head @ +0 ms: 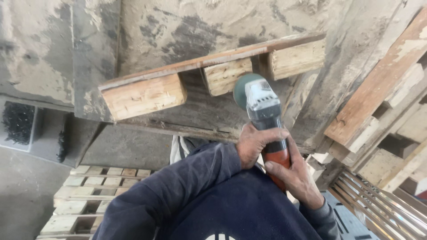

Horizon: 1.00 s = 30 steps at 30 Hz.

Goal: The person uses an angle grinder with a sanding disc to smooth the edges and surfaces of small wooden blocks. They hold each block with one hand while operating the tool with the other, moving between different pieces on a workbench.

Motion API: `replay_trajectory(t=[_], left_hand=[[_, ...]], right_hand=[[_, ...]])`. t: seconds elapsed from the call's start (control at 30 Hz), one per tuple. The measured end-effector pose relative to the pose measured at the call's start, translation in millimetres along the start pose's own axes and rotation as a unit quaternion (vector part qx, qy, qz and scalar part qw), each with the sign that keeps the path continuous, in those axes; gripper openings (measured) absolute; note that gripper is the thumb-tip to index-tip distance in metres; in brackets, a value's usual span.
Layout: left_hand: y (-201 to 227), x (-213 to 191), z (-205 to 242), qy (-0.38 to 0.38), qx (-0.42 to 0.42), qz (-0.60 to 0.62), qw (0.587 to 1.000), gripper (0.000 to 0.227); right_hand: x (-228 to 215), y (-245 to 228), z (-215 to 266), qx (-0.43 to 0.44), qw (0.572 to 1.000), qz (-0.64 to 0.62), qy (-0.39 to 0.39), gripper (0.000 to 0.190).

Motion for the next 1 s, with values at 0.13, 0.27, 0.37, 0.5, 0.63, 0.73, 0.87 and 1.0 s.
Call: replay_trajectory(t=[0.13, 0.27, 0.37, 0.5, 0.63, 0.73, 0.87, 1.0], left_hand=[[-3.7, -3.7, 3.5, 0.004, 0.03, 0.001, 1.0, 0.035], [2.8, -1.1, 5.7, 0.009, 0.026, -0.014, 1.0, 0.037], [12.4, 0.5, 6.2, 0.005, 0.018, -0.029, 0.999, 0.039], [20.6, 1.7, 5.2, -0.003, 0.006, -0.043, 0.999, 0.041], [32.2, 2.8, 30.2, 0.02, 0.001, -0.073, 0.997, 0.042], [38.5, -0.7, 38.1, 0.012, 0.035, -0.013, 0.999, 0.041], [36.0, -6.3, 39.8, 0.016, 0.056, -0.038, 0.998, 0.036], [37.1, -10.1, 39.9, 0.033, 0.066, -0.017, 0.997, 0.036]], right_hand=[[3.6, 7.7, 2.9, 0.013, 0.999, -0.03, -0.012, 0.109], [1.0, 2.1, -0.7, 0.027, 0.999, 0.005, -0.016, 0.109], [3.3, -6.0, -6.3, 0.019, 0.999, 0.015, -0.031, 0.108], [1.8, -7.2, -6.4, 0.027, 0.999, -0.03, -0.016, 0.108], [14.0, -21.6, -7.0, -0.012, 0.997, 0.012, -0.069, 0.108], [21.0, -22.0, -12.7, -0.006, 0.996, 0.017, -0.086, 0.105], [25.4, -17.7, -10.6, 0.001, 0.997, 0.013, -0.079, 0.102], [26.9, -27.2, -15.4, -0.029, 0.995, 0.015, -0.095, 0.105]])
Point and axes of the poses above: each hand's wrist, its own z-axis away from the middle knuckle, its own x-axis out of the palm, y = z × x, the point moved 5 cm from there along -z, towards the middle knuckle, and after that the axes turned 13 degrees about -y, right-handed, at the moved point
